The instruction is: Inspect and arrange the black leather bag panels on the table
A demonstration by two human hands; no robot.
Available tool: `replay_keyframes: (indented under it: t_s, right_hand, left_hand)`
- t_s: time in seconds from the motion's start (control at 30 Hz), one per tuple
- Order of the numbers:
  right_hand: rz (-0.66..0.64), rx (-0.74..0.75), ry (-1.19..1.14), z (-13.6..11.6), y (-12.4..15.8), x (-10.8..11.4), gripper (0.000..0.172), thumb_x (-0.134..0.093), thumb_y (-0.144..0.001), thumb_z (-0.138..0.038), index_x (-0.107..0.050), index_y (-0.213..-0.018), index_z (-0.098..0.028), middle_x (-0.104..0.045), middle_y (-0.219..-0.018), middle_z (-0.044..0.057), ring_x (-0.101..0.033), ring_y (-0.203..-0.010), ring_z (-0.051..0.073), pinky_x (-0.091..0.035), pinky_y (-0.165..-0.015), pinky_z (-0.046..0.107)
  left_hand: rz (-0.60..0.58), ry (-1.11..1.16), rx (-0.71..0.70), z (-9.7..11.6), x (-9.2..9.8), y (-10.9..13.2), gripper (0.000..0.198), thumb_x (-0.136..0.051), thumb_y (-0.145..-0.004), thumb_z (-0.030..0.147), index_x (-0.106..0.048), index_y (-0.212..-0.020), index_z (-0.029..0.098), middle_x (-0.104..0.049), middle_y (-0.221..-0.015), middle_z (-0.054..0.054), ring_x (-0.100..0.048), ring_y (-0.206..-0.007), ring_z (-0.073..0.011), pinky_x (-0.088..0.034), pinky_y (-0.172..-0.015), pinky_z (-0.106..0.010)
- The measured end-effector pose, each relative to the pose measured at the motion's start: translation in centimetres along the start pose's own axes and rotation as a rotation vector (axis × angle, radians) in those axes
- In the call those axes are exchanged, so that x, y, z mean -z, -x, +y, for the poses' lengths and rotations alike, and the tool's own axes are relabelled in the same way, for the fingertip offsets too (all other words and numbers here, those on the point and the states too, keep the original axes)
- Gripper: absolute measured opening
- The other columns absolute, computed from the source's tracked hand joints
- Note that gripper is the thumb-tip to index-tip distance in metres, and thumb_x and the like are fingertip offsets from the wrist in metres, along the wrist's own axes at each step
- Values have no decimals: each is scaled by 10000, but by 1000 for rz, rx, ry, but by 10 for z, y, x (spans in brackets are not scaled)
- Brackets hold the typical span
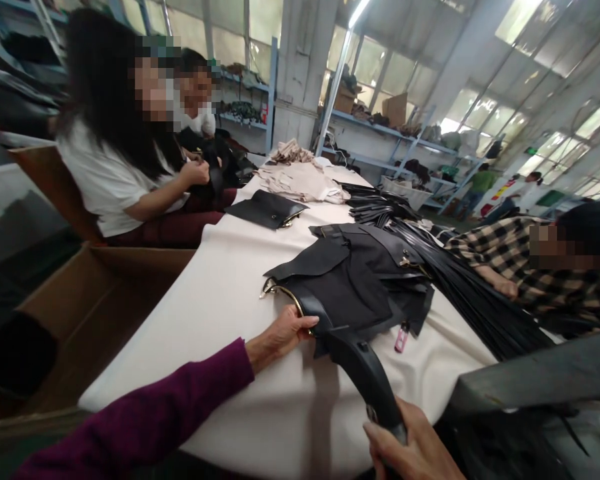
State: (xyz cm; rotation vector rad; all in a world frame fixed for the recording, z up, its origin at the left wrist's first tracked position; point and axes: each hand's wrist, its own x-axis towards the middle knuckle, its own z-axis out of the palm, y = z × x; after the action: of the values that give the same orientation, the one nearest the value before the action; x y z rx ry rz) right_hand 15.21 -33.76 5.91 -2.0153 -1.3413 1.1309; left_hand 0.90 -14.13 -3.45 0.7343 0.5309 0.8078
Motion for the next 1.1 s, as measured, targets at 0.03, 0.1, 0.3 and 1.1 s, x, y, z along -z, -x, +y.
replay_keyframes:
  t_s: [0.03, 0.1, 0.3, 1.1]
  right_hand:
    - [-26, 29, -35, 1, -2, -1, 232, -489, -804, -385, -506, -689, -184, -552, -470, -39, -559, -478, 148, -434, -523, 245]
    - [-15, 55, -52, 3, -3, 5, 251, -482, -826, -385, -510, -690, -176, -572, -471, -28, -558, -477, 145, -420, -522, 241]
    - [83, 34, 0, 13, 19, 41, 350, -477, -838, -468, -516, -631, -189, -571, -486, -20, -560, -517, 151, -421, -560, 249]
    - [-55, 13, -134, 37, 12, 36, 310, -491, -845, -403, -522, -641, -172, -569, -461, -23, -580, -481, 151, -436, -523, 242]
  left_hand:
    - [0, 10, 1, -2, 1, 2, 316, -801, -520, 173, -651, -787, 98, -687, -781, -79, -613, -637, -168, -518, -619, -310]
    - [22, 29, 11, -7, 2, 5, 310, -792, -528, 157, -647, -796, 99, -685, -769, -78, -616, -630, -172, -521, -620, -320]
    - [96, 22, 77, -12, 2, 8, 258, -742, -543, 87, -614, -766, 97, -657, -695, -48, -615, -586, -174, -534, -619, -366]
    - [-65, -45, 92, -26, 0, 8, 434, -716, -557, 83, -617, -977, 134, -679, -891, -85, -625, -713, -190, -524, -660, -335]
